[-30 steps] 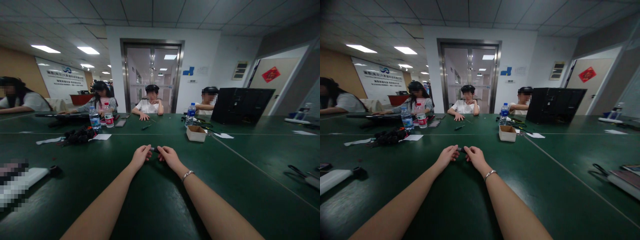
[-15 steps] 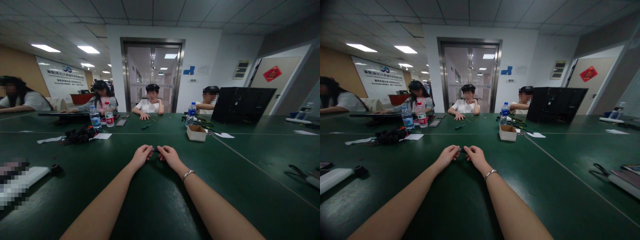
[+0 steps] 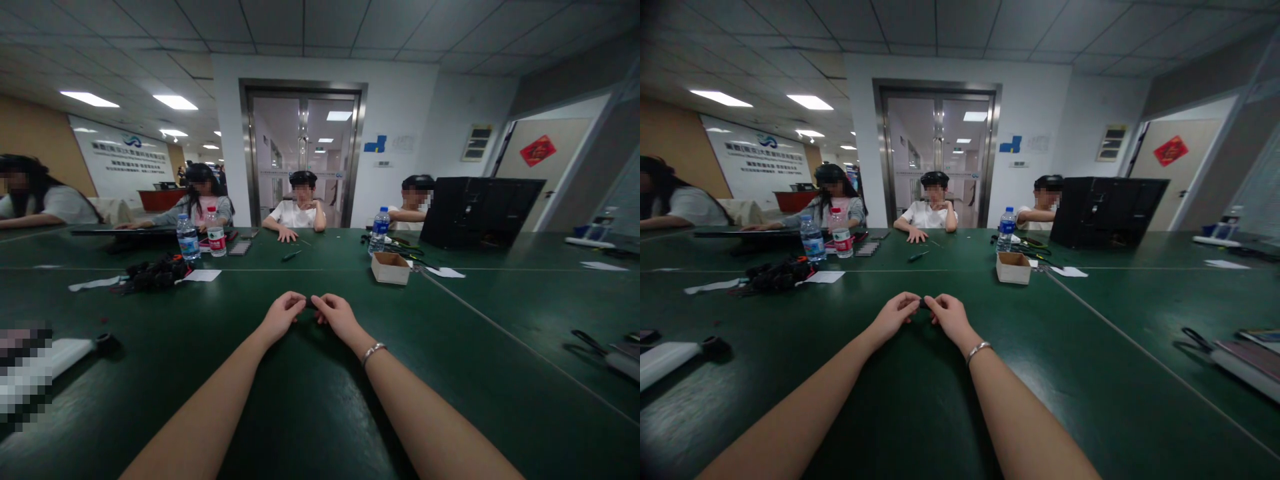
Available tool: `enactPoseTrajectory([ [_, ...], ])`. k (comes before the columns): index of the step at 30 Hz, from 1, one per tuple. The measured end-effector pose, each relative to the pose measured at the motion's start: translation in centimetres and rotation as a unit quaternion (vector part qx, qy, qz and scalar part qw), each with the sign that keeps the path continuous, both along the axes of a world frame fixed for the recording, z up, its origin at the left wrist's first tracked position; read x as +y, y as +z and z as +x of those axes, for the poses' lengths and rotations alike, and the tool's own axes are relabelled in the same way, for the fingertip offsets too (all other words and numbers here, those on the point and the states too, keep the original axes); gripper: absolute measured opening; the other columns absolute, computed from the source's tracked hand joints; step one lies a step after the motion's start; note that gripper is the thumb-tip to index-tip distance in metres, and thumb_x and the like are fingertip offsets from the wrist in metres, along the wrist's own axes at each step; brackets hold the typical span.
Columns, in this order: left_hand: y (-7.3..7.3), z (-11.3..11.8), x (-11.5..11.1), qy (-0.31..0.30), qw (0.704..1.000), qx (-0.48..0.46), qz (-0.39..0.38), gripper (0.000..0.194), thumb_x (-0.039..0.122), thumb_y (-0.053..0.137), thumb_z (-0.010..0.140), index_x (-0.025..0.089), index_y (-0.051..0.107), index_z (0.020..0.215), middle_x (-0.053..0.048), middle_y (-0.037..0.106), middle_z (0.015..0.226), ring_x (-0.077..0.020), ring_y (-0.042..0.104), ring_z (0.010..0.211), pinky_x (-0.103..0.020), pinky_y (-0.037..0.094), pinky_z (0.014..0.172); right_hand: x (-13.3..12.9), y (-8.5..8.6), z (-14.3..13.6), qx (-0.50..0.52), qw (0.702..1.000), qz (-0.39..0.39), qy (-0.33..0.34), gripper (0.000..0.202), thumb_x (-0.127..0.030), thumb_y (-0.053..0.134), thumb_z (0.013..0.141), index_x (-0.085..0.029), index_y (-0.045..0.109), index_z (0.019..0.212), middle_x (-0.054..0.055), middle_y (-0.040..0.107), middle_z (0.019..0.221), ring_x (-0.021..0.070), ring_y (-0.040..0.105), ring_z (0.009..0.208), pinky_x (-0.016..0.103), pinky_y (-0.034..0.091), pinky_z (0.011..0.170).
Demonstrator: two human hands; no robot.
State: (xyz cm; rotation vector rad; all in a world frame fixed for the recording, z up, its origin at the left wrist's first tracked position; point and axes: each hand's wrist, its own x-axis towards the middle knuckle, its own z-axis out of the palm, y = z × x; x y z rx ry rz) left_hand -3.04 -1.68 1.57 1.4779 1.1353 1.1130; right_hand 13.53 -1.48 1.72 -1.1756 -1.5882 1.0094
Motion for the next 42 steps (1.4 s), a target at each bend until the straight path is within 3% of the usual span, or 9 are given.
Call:
enactPoseTrajectory([
  [4,0.4,-0.1,-0.3,0.004,0.999,-0.043,-0.014,0.039,0.038,0.070,0.068,0.018,0.057,0.099,-0.007,0.063,0.098,-0.0174,0.059,0.089,-0.024,0.045,0.066,0.0,-0.1,0.0,0.006,1.000,0.001,0.003,0.037,-0.053,0.058,0.074,-0.016,0.056,0.069,-0.002,0.058,0.058,0.0090,0.052,0.049,0.022,0.041,0.050],
  [9,0.0,-0.1,0.3,0.014,0.996,-0.041,-0.080,0.033,0.045,0.057,0.079,0.014,0.057,0.091,-0.007,0.064,0.083,-0.0142,0.062,0.072,-0.023,0.044,0.060,0.2,-0.2,0.0,0.007,1.000,0.000,0.000,0.038,-0.054,0.058,0.073,-0.016,0.056,0.070,-0.002,0.058,0.057,0.0091,0.052,0.048,0.022,0.042,0.051],
  [16,-0.4,-0.5,0.3,-0.008,0.998,-0.059,-0.011,0.030,0.031,0.073,0.066,0.017,0.060,0.090,-0.006,0.064,0.095,-0.0161,0.061,0.085,-0.025,0.048,0.067,0.5,-0.5,0.1,0.001,1.000,0.001,0.004,0.038,-0.054,0.058,0.074,-0.016,0.057,0.072,-0.001,0.058,0.058,0.0092,0.053,0.049,0.022,0.041,0.050],
  [21,0.2,-0.4,-0.3,-0.009,0.998,-0.065,0.001,0.026,0.023,0.074,0.062,0.015,0.061,0.083,-0.005,0.065,0.089,-0.0140,0.061,0.078,-0.027,0.049,0.070,0.6,-0.6,0.1,0.006,1.000,0.008,0.001,0.038,-0.054,0.058,0.073,-0.016,0.056,0.070,-0.001,0.058,0.057,0.0090,0.052,0.048,0.021,0.041,0.050],
  [28,0.0,-0.3,-0.2,-0.003,0.997,-0.080,0.008,0.033,0.019,0.075,0.059,0.015,0.062,0.089,-0.007,0.066,0.092,-0.0164,0.062,0.084,-0.030,0.048,0.078,0.5,-0.4,0.0,0.014,1.000,-0.003,0.005,0.036,-0.052,0.059,0.074,-0.017,0.056,0.071,-0.001,0.058,0.058,0.0091,0.053,0.048,0.021,0.041,0.049],
  [31,0.0,-0.5,-0.2,-0.002,0.998,-0.069,0.015,0.031,0.022,0.076,0.059,0.014,0.064,0.086,-0.007,0.068,0.091,-0.0169,0.062,0.086,-0.031,0.047,0.083,0.5,-0.5,0.0,0.013,1.000,-0.002,0.002,0.035,-0.052,0.059,0.074,-0.016,0.056,0.070,-0.002,0.058,0.058,0.0088,0.052,0.047,0.021,0.041,0.050],
  [35,0.1,-0.5,-0.2,0.005,0.999,-0.045,-0.011,0.035,0.034,0.074,0.063,0.014,0.065,0.091,-0.008,0.069,0.086,-0.0159,0.063,0.079,-0.028,0.047,0.071,0.6,-0.6,0.1,0.019,1.000,-0.005,0.006,0.036,-0.052,0.060,0.073,-0.016,0.056,0.069,-0.001,0.059,0.058,0.0089,0.053,0.048,0.021,0.040,0.049],
  [42,-0.4,0.5,0.2,0.033,0.998,0.060,-0.001,0.054,0.062,0.043,0.078,0.014,0.056,0.059,-0.001,0.054,0.049,-0.0105,0.049,0.046,-0.025,0.040,0.052,0.5,-0.3,0.2,0.044,0.998,-0.012,0.043,0.035,-0.050,0.062,0.071,-0.015,0.058,0.073,-0.002,0.058,0.059,0.0085,0.052,0.049,0.021,0.040,0.050],
])
